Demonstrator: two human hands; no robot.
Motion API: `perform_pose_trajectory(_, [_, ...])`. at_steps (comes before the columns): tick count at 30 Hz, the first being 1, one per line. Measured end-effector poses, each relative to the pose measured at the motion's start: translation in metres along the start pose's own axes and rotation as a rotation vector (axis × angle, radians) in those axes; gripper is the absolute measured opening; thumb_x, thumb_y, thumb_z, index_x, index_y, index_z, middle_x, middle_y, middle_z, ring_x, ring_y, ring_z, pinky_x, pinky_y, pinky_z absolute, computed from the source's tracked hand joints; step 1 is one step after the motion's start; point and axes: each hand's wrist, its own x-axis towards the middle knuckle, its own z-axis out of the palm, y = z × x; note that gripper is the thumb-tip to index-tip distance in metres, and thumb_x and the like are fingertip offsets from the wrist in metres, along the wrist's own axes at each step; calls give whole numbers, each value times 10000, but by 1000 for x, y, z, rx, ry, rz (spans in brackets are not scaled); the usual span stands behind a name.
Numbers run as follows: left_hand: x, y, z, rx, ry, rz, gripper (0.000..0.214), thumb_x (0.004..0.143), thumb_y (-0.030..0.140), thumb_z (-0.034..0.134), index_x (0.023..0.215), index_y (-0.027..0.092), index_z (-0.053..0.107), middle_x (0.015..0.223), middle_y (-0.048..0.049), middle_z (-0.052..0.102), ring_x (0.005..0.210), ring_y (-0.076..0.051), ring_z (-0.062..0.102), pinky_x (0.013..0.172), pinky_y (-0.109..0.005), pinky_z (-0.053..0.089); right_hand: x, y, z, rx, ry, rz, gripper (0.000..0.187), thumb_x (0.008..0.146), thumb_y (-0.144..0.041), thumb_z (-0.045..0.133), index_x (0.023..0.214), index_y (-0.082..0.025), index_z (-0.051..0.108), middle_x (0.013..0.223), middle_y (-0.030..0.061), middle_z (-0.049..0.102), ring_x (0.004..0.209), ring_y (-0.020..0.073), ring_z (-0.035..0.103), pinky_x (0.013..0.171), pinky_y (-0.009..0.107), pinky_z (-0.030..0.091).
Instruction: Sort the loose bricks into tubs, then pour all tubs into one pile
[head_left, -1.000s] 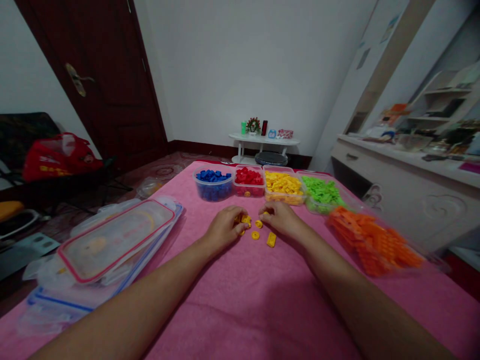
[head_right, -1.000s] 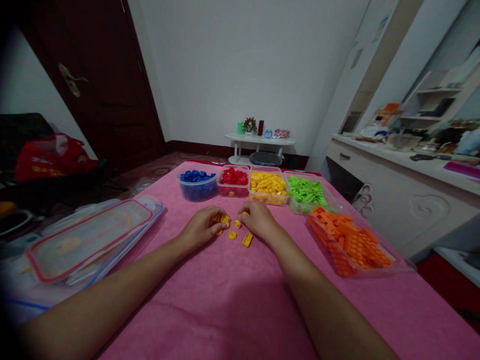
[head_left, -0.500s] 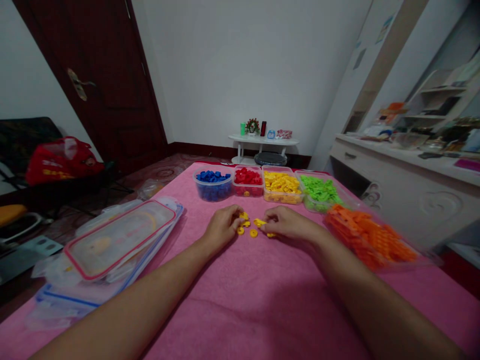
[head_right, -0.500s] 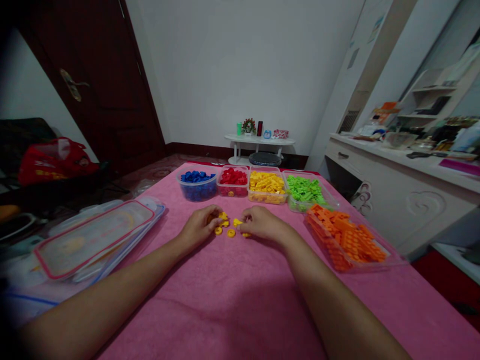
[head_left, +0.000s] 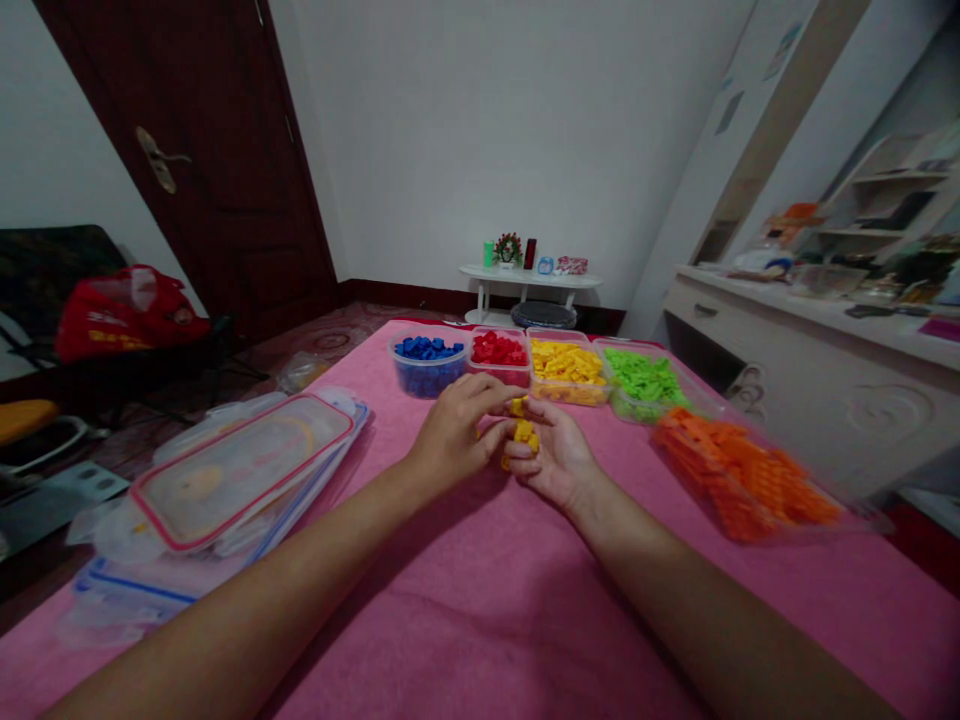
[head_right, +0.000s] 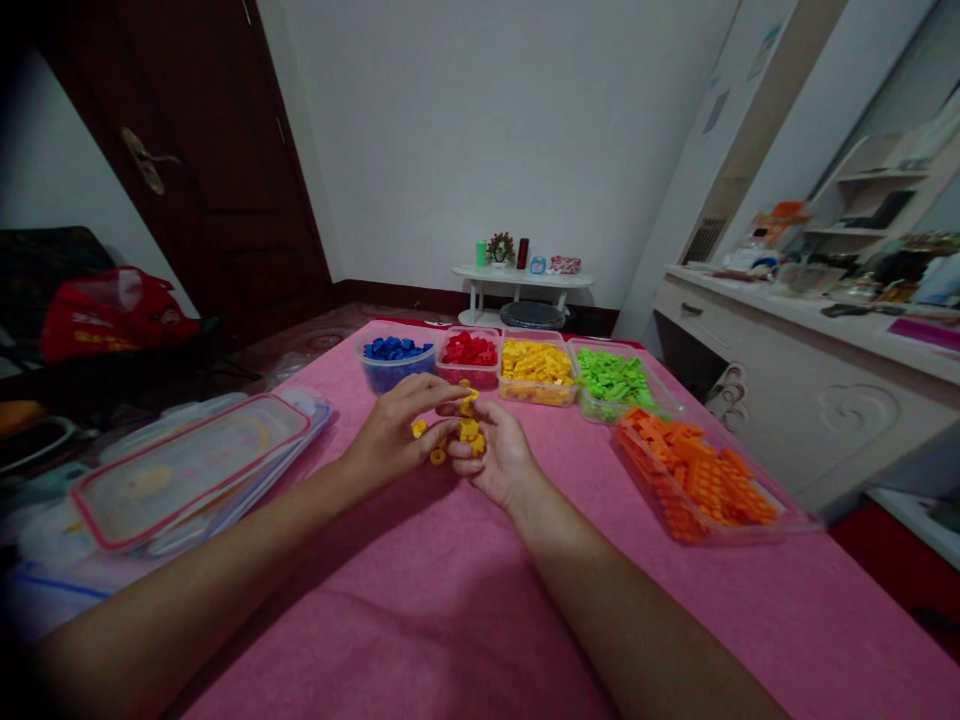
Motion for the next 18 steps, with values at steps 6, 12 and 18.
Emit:
perform_pose_trajectory(6, [-13, -37, 4, 77, -28, -180, 271, 830, 125, 552, 1070, 171, 671, 1043, -89, 660, 992, -207, 588, 889, -345, 450, 3, -10, -12, -236, 266, -264, 245, 640, -168, 487, 864, -130, 580, 618, 6, 557, 377, 40, 339, 316, 128, 188])
perform_pose_trajectory(12, [-22, -51, 7, 78, -477, -375, 178, 798, 225, 573, 820, 179, 743, 738, -55, 705, 650, -167, 609, 598, -238, 427, -3, -16, -14, -368, 260, -326, 332, 556, -158, 541, 885, -180, 575, 764, 16, 611, 449, 61, 439, 330, 139, 193])
perform_pose_trajectory(18, [-22, -59, 1, 79, -452, -412, 221, 647, 162, 663, 834, 227, 761, 795, -47, 735, 679, -173, 623, 614, -234, 417, 5, -10, -21, -757, 310, -376, 317, 698, -407, 631, 929, -193, 594, 709, -17, 576, 425, 51, 392, 353, 162, 180])
